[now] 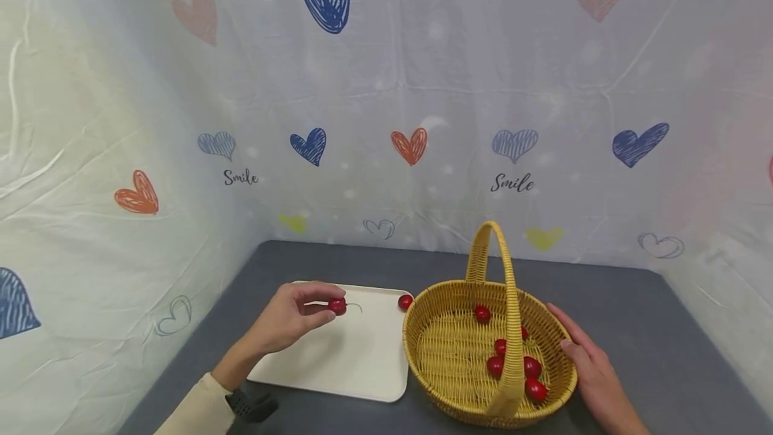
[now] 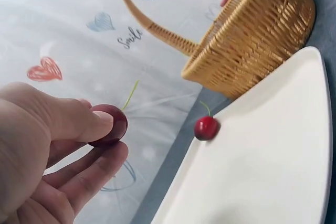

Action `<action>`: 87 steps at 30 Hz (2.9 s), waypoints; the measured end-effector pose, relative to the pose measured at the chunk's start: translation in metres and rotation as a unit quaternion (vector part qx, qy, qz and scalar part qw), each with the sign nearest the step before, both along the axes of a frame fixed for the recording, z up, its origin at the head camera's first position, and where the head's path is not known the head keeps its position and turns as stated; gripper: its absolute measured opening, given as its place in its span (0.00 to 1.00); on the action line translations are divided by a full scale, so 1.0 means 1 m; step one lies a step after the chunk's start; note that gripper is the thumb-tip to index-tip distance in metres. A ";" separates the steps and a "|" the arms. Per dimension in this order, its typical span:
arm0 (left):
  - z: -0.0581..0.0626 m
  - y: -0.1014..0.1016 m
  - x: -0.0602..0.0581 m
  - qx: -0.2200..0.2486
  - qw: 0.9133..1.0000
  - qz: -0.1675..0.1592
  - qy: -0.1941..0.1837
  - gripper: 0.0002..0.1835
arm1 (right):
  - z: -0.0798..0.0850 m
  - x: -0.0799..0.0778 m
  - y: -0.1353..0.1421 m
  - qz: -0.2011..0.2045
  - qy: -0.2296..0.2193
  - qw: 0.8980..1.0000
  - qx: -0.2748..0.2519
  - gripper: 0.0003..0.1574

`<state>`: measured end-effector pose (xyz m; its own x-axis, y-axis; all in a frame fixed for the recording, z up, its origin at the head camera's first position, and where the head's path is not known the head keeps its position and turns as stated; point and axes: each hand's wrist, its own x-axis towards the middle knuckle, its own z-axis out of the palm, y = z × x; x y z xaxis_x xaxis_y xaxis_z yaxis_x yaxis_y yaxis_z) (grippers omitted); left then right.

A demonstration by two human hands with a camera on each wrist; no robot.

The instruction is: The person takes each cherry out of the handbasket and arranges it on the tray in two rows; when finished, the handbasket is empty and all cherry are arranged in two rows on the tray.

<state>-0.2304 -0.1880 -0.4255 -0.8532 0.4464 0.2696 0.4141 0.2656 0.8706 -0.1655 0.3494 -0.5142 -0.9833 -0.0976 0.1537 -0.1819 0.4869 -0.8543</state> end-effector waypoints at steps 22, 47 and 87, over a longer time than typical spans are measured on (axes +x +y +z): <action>-0.045 0.054 -0.061 -0.121 0.991 0.060 0.014 0.15 | -0.001 0.001 0.000 -0.008 -0.007 1.000 -0.009 0.35; -0.068 0.074 -0.068 -0.207 0.970 0.111 0.060 0.22 | 0.000 0.002 -0.003 -0.024 0.005 1.000 0.010 0.34; -0.009 0.170 0.008 0.109 0.963 -0.236 -0.073 0.27 | -0.001 0.001 -0.001 -0.022 -0.003 1.000 0.011 0.34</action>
<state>-0.2226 -0.0185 -0.4343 -0.6055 0.7394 0.2943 0.3134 -0.1183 0.9422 -0.1640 0.3483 -0.5157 -0.9877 -0.0567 0.1456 -0.1540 0.5131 -0.8444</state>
